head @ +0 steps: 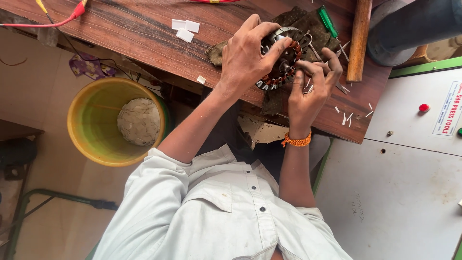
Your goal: The person repeatedly picks small white insulating strips from a yellow basin and places them into the slots of a motor armature resting on a cloth on the workbench. They rotate the armature to access different slots and continue inserting strips until the visible slots are filled.
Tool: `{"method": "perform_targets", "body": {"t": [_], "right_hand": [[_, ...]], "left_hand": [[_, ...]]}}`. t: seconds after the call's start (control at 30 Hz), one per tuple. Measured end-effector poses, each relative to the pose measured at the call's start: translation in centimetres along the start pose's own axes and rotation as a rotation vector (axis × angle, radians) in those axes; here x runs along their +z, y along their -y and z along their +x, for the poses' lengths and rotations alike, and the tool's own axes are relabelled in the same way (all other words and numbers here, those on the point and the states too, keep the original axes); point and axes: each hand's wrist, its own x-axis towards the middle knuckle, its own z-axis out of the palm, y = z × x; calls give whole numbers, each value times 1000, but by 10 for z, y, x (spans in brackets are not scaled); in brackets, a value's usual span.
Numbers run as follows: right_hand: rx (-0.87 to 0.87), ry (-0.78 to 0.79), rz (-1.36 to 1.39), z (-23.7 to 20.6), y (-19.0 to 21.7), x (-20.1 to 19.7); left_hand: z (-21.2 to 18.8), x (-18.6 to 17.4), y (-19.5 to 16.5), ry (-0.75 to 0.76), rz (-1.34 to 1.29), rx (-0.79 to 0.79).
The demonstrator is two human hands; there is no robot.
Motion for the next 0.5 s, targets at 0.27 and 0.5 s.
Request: {"method": "perform_targets", "body": {"t": [0.27,0.5], "right_hand": [[28,-20,18,-12,-9,-12],[-52,36,10,-19,1,-7]], "left_hand": [[-12,2,8,-106,54,72],[-21,-3,14,-120,-317,50]]}}
